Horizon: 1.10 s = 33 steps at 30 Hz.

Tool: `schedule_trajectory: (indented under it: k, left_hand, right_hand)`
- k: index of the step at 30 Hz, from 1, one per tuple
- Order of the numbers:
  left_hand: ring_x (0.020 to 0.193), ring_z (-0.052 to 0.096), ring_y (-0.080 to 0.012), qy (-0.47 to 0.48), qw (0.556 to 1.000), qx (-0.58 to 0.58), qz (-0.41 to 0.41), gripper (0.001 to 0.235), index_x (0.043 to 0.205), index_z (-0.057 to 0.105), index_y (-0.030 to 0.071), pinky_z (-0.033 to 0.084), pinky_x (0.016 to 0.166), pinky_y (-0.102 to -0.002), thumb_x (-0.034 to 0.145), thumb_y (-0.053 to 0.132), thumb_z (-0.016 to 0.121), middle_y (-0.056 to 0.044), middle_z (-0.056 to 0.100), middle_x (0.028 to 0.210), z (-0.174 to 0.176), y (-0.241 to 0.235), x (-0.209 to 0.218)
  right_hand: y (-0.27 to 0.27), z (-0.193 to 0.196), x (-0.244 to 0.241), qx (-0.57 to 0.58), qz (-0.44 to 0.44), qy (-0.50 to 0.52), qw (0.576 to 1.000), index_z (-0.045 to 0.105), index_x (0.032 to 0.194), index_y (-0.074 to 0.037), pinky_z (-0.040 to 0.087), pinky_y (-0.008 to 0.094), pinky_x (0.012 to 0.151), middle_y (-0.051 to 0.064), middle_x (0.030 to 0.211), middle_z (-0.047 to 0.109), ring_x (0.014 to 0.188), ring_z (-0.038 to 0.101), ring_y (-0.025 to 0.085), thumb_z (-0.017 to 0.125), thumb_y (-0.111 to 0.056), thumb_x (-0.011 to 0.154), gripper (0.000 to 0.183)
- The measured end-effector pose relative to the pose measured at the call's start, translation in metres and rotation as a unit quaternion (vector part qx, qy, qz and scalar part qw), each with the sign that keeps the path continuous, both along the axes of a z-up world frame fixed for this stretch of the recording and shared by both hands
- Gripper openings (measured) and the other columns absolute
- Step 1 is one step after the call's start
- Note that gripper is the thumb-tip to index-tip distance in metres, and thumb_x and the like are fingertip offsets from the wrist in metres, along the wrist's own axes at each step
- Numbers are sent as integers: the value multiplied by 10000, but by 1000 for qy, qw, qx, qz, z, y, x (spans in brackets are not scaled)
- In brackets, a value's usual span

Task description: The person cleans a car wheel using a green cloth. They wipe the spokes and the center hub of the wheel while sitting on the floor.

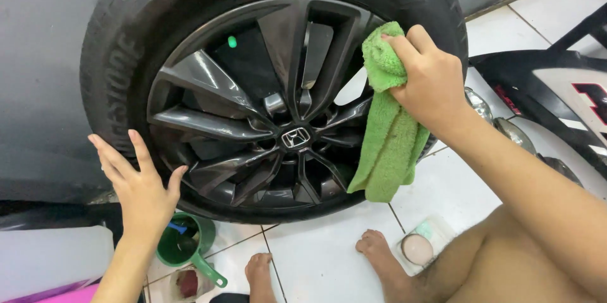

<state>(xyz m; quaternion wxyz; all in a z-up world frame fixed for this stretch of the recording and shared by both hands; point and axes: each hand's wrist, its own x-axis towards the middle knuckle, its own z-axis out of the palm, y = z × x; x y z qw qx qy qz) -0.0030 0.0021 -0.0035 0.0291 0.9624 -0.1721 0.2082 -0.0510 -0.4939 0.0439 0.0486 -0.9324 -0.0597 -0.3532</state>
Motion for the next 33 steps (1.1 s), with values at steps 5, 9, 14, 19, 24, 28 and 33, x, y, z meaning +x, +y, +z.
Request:
schedule_trajectory:
  k: [5,9,14,19,24,28,33]
  left_hand:
    - [1501,191,-698,-21,1000,22,1,1039,1693,78,74,381,1180,-759,975,340,779,-390,-117,1613,-2,2,-3]
    - [1513,132,-696,-17,1000,14,-7,1052,1692,48,93,351,1191,-774,970,334,774,-388,-134,1611,-4,1,-2]
    - [1499,175,-703,-29,999,22,-4,1041,1689,81,87,383,1172,-761,953,344,771,-405,-104,1610,-6,3,1]
    - [1507,128,-704,-8,1000,17,-5,1029,1694,83,70,358,1186,-791,974,331,770,-405,-124,1599,-6,3,-1]
    - [1513,95,-691,-6,1000,26,-5,1023,1696,77,67,352,1195,-792,985,348,757,-405,-139,1594,-6,5,1]
    - [1501,134,-703,-18,999,42,-4,1011,1694,83,45,374,1191,-774,993,376,733,-425,-120,1584,-5,1,0]
    - [1509,150,-723,-2,1000,9,0,1004,1716,60,69,367,1195,-811,1034,345,745,-385,-174,1597,-7,-1,-3]
  right_hand:
    - [-10,-20,-12,-42,-73,109,991,666,1174,-127,423,408,403,62,1018,508,512,519,329,733,-94,682,498]
    - [-12,-35,-19,-66,-120,199,970,584,1118,-155,477,461,392,85,1048,517,474,571,384,764,-145,644,507]
    - [-7,-18,-9,-62,-57,76,994,676,1171,-174,417,366,387,15,993,545,518,542,265,741,-132,733,445]
    - [-16,-27,-12,-67,-37,51,996,696,1281,-186,413,361,394,32,1004,498,534,534,246,787,-163,761,528]
    - [-13,-38,-29,26,-67,223,972,620,1173,-95,471,478,455,104,1046,508,515,540,399,708,-46,700,483]
    - [-24,-42,-30,93,-66,231,966,601,1048,-53,455,480,537,85,948,516,621,550,384,671,-37,681,374]
    - [-15,-58,-25,101,-53,170,979,530,911,-60,390,468,486,71,906,475,604,477,362,663,-75,691,258]
